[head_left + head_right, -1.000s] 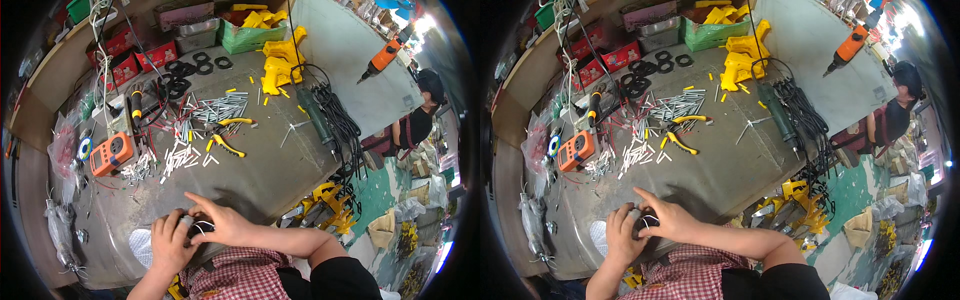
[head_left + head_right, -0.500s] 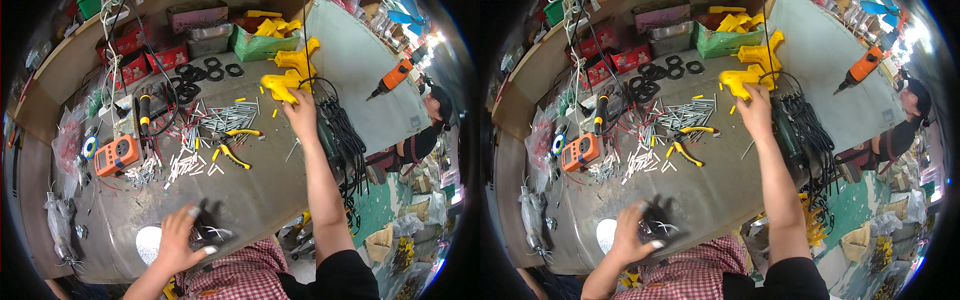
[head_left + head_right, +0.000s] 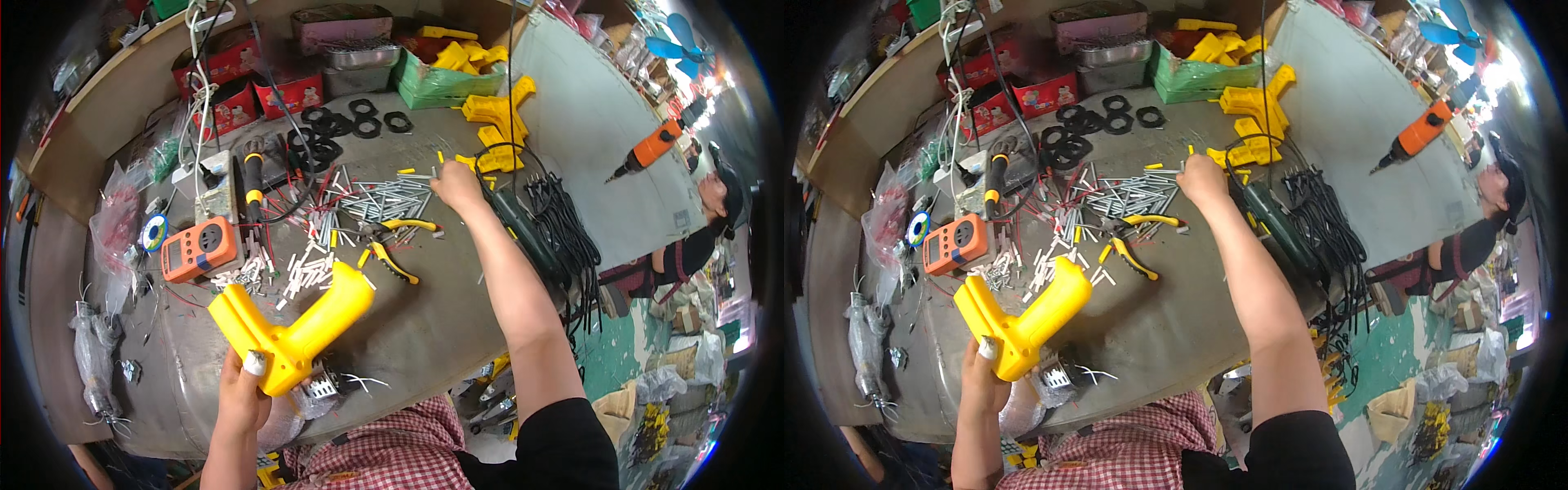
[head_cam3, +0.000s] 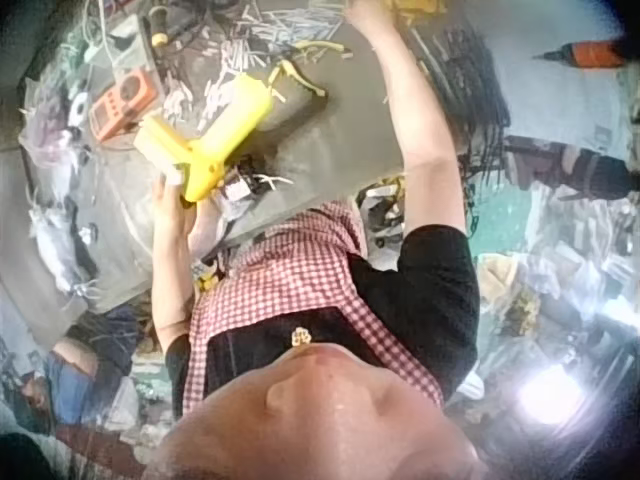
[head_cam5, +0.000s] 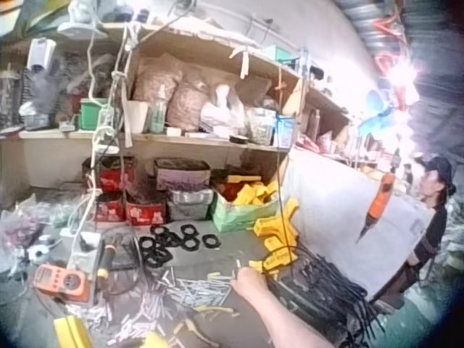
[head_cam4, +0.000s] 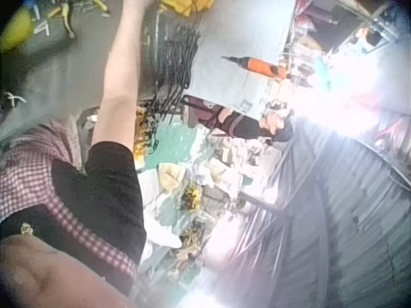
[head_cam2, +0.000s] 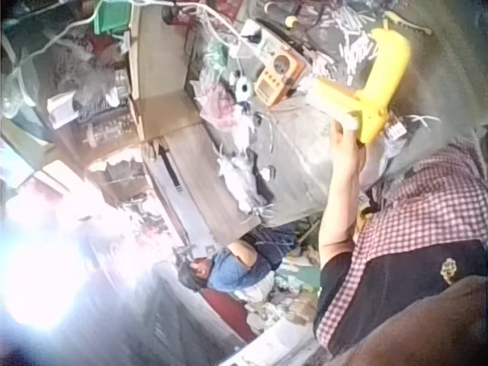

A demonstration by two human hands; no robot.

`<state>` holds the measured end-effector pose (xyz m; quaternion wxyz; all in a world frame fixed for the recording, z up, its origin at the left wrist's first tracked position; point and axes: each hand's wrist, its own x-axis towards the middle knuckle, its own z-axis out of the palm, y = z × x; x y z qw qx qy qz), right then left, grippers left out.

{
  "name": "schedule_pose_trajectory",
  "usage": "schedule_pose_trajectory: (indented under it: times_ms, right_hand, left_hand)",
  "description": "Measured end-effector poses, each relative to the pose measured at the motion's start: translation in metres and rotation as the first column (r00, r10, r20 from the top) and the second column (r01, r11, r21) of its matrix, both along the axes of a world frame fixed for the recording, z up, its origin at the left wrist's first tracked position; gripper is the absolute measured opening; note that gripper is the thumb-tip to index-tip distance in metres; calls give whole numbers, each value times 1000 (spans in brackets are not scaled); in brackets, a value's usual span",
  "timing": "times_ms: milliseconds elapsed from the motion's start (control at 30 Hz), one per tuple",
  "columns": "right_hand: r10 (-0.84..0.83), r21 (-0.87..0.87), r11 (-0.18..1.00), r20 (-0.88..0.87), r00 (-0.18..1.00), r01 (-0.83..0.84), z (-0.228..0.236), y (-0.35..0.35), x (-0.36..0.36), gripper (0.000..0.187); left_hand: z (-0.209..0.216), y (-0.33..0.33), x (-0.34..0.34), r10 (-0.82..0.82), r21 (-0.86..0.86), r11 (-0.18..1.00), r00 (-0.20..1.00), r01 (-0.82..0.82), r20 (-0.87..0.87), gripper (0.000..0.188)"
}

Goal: Assembling plastic tool housings, installing internal wiring, and securing components with an electric screwdriver.

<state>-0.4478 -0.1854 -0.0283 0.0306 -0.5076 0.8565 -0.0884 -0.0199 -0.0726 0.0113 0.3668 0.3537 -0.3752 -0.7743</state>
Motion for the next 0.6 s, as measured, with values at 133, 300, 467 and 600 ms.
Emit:
schedule_pose_trajectory:
  times_ms: [133,300,467,600]
  right_hand:
    - [69,179,982,-75,995,-55,15,-18,3,27]
    - [504,-186,858,122,855,-479,19,1,54,23]
    - [500,-101,852,-128,856,-513,0,-5,82,18]
    - [517,-99,847,-75,853,-522,16,9,69,17]
  left_hand:
    - [-2,8,8,176,-99,981,977,-164,123,56]
    - [-14,13,5,240,-68,969,970,-236,50,57]
    - [-17,14,1,252,-85,965,967,-248,39,57]
    - [-20,14,-1,260,-37,965,965,-260,-21,58]
